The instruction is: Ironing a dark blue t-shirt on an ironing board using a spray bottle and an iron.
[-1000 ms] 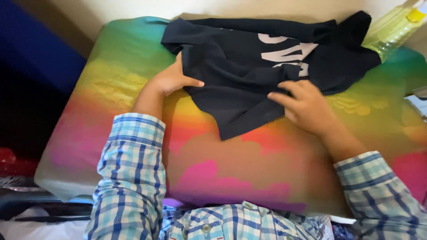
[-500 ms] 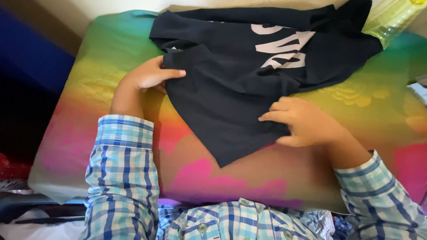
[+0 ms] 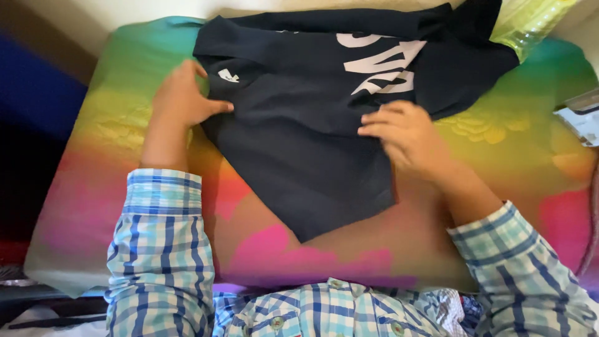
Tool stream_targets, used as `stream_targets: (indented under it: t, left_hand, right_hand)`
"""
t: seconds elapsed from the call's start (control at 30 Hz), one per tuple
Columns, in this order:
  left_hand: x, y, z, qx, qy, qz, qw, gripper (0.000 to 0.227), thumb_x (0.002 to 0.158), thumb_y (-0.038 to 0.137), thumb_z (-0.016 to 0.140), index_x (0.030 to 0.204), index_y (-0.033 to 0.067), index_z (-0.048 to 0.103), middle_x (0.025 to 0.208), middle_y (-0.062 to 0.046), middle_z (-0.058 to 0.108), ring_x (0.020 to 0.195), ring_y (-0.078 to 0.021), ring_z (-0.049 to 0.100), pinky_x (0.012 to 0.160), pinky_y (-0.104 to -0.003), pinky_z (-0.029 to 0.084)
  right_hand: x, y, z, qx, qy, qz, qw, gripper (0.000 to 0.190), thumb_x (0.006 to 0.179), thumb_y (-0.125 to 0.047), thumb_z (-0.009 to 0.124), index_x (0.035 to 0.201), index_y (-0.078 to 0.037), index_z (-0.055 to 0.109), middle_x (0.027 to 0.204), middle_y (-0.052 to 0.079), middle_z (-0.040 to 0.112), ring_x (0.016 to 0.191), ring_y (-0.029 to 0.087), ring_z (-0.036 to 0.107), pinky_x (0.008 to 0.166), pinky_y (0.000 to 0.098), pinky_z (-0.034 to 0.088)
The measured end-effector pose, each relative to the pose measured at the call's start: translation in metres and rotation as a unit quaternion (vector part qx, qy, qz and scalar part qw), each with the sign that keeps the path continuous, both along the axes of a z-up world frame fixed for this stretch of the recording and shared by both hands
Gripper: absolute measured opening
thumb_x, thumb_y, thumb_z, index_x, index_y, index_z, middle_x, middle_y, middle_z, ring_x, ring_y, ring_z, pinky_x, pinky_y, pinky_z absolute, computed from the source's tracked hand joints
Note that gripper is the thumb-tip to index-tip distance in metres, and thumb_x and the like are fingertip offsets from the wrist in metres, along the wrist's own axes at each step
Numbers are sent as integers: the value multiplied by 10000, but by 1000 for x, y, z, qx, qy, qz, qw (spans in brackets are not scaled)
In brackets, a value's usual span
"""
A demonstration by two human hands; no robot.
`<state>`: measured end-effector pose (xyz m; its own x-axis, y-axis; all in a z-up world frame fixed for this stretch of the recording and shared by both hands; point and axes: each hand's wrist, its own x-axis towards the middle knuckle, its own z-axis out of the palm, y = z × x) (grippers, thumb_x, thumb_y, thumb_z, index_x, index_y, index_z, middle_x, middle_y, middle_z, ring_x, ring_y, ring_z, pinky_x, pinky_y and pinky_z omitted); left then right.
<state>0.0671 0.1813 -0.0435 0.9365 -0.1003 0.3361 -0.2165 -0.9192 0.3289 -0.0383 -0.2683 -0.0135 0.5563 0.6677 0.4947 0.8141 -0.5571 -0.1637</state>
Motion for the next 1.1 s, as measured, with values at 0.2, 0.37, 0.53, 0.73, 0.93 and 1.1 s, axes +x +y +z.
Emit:
stream_targets:
  t: [0.2, 0.37, 0.53, 0.73, 0.93, 1.1]
  left_hand:
    - [-42, -100, 40, -52, 1, -197, 979, 233, 835, 293, 856, 927, 125, 723, 976, -113, 698, 967, -343, 667, 831, -453, 521]
    - [-66, -159, 5, -56, 47, -419, 905, 347, 836, 330, 806, 1086, 107, 721, 1161, -80, 693, 1136, -331, 637, 982, -432, 497]
    - [-67, -169, -31, -19, 0, -415, 910, 604, 889, 399, 751, 1386, 90, 604, 1492, -147, 519, 1390, -372, 452, 1121, -495, 368]
    - [-70, -171, -37, 48, 37, -403, 913, 857, 897, 624, 654, 1532, 90, 440, 1610, -184, 356, 1489, -413, 281, 1211, -565, 197]
    - [-67, -171, -39, 52, 61, -408, 910, 937, 866, 684, 658, 1563, 113, 396, 1630, -184, 319, 1512, -407, 240, 1220, -571, 168]
    - [-68, -171, -37, 62, 82, -407, 908, 943, 877, 680, 648, 1582, 123, 362, 1658, -167, 289, 1539, -394, 210, 1245, -567, 150]
  right_hand:
    - [6, -17, -10, -66, -28, -121, 990, 380, 791, 0, 693, 1102, -200, 782, 1178, -1, 704, 1138, 282, 581, 1023, 433, 425]
    - [13, -44, -17, -103, -13, -176, 979, 230, 757, -89, 745, 964, -189, 758, 1040, -24, 668, 1077, 261, 575, 952, 427, 411]
    - [13, -67, -14, -116, -42, -240, 963, 122, 754, -140, 777, 822, -241, 775, 970, -39, 684, 1042, 258, 606, 943, 454, 417]
    - [-15, -45, 12, -206, 123, -315, 918, 68, 746, -249, 790, 778, -190, 779, 817, 57, 711, 805, 336, 643, 885, 420, 484]
    - [-39, 15, 35, -89, 201, 99, 970, 322, 642, -291, 826, 782, -63, 646, 734, 117, 634, 763, 350, 626, 672, 440, 465]
    - [-37, 11, 14, -121, 284, 65, 949, 152, 697, -162, 734, 750, -64, 630, 708, 98, 623, 723, 313, 631, 641, 423, 489]
